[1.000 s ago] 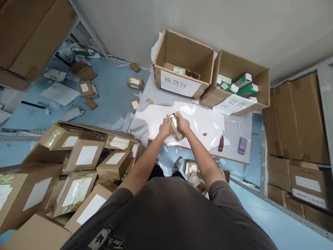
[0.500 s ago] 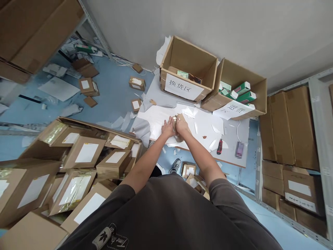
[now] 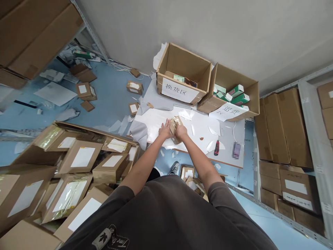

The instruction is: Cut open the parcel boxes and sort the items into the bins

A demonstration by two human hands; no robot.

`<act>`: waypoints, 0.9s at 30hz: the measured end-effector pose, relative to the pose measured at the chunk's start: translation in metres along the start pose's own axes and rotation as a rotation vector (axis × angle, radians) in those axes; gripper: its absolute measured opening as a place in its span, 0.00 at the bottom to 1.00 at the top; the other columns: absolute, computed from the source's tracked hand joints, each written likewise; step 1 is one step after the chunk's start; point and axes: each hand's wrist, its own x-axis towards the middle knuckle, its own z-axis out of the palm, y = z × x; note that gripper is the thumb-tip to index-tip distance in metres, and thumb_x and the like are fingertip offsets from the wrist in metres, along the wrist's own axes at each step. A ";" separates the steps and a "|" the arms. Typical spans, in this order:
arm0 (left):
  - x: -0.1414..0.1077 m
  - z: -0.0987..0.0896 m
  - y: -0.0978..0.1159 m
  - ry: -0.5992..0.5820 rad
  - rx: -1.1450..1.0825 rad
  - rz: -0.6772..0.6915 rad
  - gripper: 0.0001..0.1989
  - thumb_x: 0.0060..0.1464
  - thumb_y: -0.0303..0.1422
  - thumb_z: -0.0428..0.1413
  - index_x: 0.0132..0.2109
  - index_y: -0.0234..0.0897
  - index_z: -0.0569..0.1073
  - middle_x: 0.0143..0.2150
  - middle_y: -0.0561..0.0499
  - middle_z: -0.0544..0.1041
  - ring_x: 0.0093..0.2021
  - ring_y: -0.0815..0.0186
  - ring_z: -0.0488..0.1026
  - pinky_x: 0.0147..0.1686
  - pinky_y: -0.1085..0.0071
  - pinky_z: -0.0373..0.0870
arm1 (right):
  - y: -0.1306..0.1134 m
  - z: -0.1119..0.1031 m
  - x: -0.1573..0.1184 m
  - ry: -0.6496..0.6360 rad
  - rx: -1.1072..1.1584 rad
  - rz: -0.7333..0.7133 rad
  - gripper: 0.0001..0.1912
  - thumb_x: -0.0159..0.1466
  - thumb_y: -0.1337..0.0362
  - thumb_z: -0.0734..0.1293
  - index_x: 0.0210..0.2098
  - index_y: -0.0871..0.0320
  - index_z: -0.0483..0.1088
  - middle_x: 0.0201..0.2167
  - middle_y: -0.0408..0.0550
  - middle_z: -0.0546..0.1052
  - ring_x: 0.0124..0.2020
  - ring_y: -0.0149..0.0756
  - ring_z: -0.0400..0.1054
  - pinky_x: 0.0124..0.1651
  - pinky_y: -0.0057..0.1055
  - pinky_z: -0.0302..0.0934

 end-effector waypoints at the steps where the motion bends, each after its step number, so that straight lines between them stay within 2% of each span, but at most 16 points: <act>1: -0.001 -0.001 0.000 -0.005 0.014 -0.001 0.74 0.46 0.53 0.74 0.85 0.52 0.34 0.87 0.52 0.27 0.84 0.34 0.38 0.75 0.41 0.63 | 0.000 -0.002 -0.003 -0.019 -0.005 0.022 0.35 0.78 0.54 0.64 0.80 0.58 0.60 0.56 0.63 0.84 0.57 0.56 0.80 0.56 0.41 0.70; 5: -0.004 -0.003 0.000 -0.027 0.074 -0.019 0.73 0.48 0.52 0.73 0.84 0.55 0.31 0.86 0.56 0.25 0.85 0.39 0.39 0.75 0.46 0.65 | -0.003 -0.006 -0.013 0.000 0.021 0.031 0.32 0.82 0.57 0.51 0.82 0.54 0.54 0.62 0.58 0.82 0.61 0.52 0.78 0.61 0.40 0.67; 14: -0.005 -0.002 0.000 -0.017 0.072 -0.026 0.75 0.47 0.57 0.73 0.84 0.55 0.31 0.86 0.56 0.25 0.85 0.38 0.40 0.74 0.45 0.65 | -0.007 -0.014 0.003 -0.021 0.009 0.000 0.31 0.82 0.56 0.51 0.82 0.53 0.56 0.63 0.57 0.81 0.63 0.51 0.76 0.62 0.38 0.66; 18: -0.004 -0.002 0.000 -0.025 0.069 -0.025 0.75 0.47 0.57 0.74 0.84 0.55 0.31 0.86 0.56 0.25 0.85 0.38 0.40 0.75 0.45 0.65 | -0.014 -0.014 0.006 -0.035 -0.004 0.033 0.31 0.82 0.58 0.51 0.82 0.55 0.54 0.63 0.59 0.81 0.63 0.51 0.76 0.62 0.39 0.66; 23: -0.005 -0.003 0.000 -0.026 0.090 -0.026 0.73 0.48 0.54 0.73 0.84 0.55 0.32 0.86 0.56 0.25 0.84 0.35 0.40 0.74 0.42 0.65 | -0.019 -0.021 0.012 -0.078 -0.052 0.027 0.33 0.80 0.58 0.58 0.82 0.56 0.55 0.62 0.63 0.81 0.63 0.52 0.76 0.62 0.38 0.66; 27: -0.006 -0.003 0.001 -0.032 0.079 -0.050 0.74 0.47 0.52 0.74 0.84 0.57 0.31 0.86 0.58 0.24 0.84 0.35 0.40 0.74 0.44 0.65 | -0.017 -0.021 0.014 -0.126 -0.110 0.010 0.42 0.75 0.58 0.69 0.82 0.59 0.52 0.61 0.67 0.80 0.64 0.54 0.76 0.62 0.39 0.65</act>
